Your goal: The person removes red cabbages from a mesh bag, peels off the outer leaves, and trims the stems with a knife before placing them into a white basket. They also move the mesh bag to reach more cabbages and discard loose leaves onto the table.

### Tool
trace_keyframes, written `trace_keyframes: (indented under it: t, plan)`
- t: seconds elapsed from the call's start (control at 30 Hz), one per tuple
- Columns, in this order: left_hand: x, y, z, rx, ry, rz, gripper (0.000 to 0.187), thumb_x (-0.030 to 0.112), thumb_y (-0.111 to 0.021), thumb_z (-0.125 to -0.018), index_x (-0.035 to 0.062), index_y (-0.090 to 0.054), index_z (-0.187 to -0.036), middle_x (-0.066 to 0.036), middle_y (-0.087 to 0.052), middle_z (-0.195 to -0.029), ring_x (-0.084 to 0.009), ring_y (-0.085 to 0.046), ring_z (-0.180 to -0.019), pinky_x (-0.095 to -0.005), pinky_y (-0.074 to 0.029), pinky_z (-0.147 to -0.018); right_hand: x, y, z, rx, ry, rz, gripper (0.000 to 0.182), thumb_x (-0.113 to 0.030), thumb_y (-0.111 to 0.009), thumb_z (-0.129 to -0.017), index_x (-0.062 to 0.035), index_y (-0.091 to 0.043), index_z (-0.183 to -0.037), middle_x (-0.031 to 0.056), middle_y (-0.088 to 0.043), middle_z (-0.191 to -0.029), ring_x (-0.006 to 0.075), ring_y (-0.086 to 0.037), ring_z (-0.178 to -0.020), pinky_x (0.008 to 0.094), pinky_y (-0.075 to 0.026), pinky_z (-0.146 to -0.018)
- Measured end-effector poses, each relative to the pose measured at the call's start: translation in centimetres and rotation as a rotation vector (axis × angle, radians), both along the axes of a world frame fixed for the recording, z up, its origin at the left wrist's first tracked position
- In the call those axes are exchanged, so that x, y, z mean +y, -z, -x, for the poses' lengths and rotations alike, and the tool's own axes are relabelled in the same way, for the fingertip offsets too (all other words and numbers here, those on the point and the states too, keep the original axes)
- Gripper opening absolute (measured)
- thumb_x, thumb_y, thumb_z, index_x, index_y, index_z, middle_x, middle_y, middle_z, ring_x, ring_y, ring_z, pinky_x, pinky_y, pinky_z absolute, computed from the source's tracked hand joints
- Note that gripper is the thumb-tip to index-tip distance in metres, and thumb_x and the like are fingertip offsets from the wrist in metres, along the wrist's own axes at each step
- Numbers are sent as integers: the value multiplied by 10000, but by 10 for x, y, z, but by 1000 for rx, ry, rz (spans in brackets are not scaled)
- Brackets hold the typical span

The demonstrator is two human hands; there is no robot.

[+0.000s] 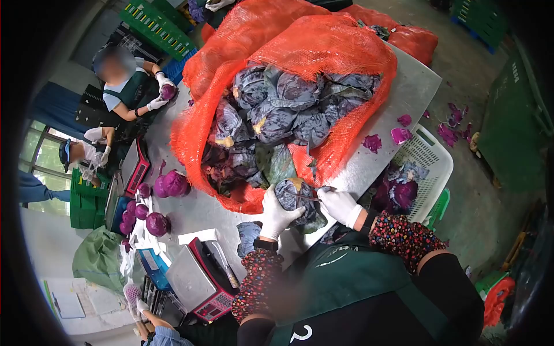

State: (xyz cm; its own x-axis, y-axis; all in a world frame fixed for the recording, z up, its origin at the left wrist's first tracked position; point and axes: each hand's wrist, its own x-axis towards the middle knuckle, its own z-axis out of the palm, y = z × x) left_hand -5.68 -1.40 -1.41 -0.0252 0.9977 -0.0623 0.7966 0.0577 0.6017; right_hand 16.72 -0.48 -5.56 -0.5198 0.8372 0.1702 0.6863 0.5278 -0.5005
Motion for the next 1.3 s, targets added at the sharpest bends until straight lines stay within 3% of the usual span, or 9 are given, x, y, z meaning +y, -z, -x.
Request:
trace_keyframes:
  t: [0.27, 0.5, 0.6, 0.77, 0.87, 1.1, 1.13, 1.23, 1.3]
  plan:
    - [7, -2, 1, 58, 89, -44, 1050, 345, -899, -544, -75, -370, -1349, -257, -508, -1230, -386, -500, -1179, -429, -402, -1030, 28, -7, 24, -214, 43, 105, 146, -94, -482, -891, -10, -525, -1002, 144, -669, -676, 282, -701, -641, 386, -561, -551]
    - [14, -2, -8, 42, -55, 22, 1020, 394, -882, -567, -85, -393, -1324, -267, -541, -1196, -400, -550, -1118, -440, -489, -929, 57, -13, 42, -368, 15, 68, 210, -91, -498, -879, 48, -569, -1018, 174, -697, -771, 318, -712, -711, 412, -570, -602]
    - [4, -12, -36, 350, 3, -67, 1071, 412, -869, -552, -68, -342, -1352, -246, -484, -1215, -428, -486, -1120, -466, -490, -899, 59, 14, 37, -365, 71, 95, 196, -116, -516, -870, 39, -587, -966, 200, -697, -796, 332, -712, -732, 426, -569, -617]
    - [-28, -14, -42, 267, 21, -116, 1152, 316, -873, -556, -40, -238, -1450, -263, -373, -1403, -421, -382, -1258, -478, -352, -1063, 29, 9, 24, -332, 76, 247, 410, -124, -473, -893, 78, -458, -1250, 198, -698, -829, 325, -707, -760, 408, -562, -681]
    - [-38, -13, -42, 178, 98, -248, 1158, 248, -865, -561, -3, -209, -1481, -218, -308, -1487, -410, -339, -1312, -488, -304, -1097, 9, 11, 22, -109, 195, 281, 528, -110, -419, -903, 10, -355, -1413, 180, -695, -856, 336, -696, -749, 444, -554, -664]
    - [-21, -26, -76, 7, 294, -258, 1204, 255, -893, -541, 64, -199, -1506, -245, -187, -1537, -445, -235, -1380, -504, -258, -1131, -12, -16, -38, 72, 364, 212, 599, -193, -545, -858, -81, -372, -1420, 229, -671, -890, 416, -655, -776, 517, -525, -711]
    - [-18, -32, -75, 225, 378, -129, 1210, 326, -898, -541, 135, -211, -1518, -244, -158, -1546, -481, -198, -1385, -544, -224, -1137, -11, -24, -44, 62, 374, 367, 623, -217, -547, -861, -71, -353, -1434, 248, -666, -895, 438, -643, -783, 531, -512, -720]
    - [-16, -36, -68, 209, 388, -197, 899, 415, -851, -621, 182, -479, -1406, -253, -252, -1516, -506, -226, -1361, -579, -232, -1108, -15, -21, -50, 142, 404, 524, 645, -238, -550, -858, -77, -340, -1447, 259, -662, -898, 444, -637, -791, 532, -501, -738]
    - [-17, -42, -73, 240, 269, -452, 515, 377, -762, -762, 129, -633, -1194, -191, -435, -1417, -434, -372, -1290, -591, -324, -1024, -22, -18, -46, 186, 361, 498, 705, -224, -561, -845, -100, -291, -1484, 272, -652, -889, 436, -637, -807, 508, -497, -758]
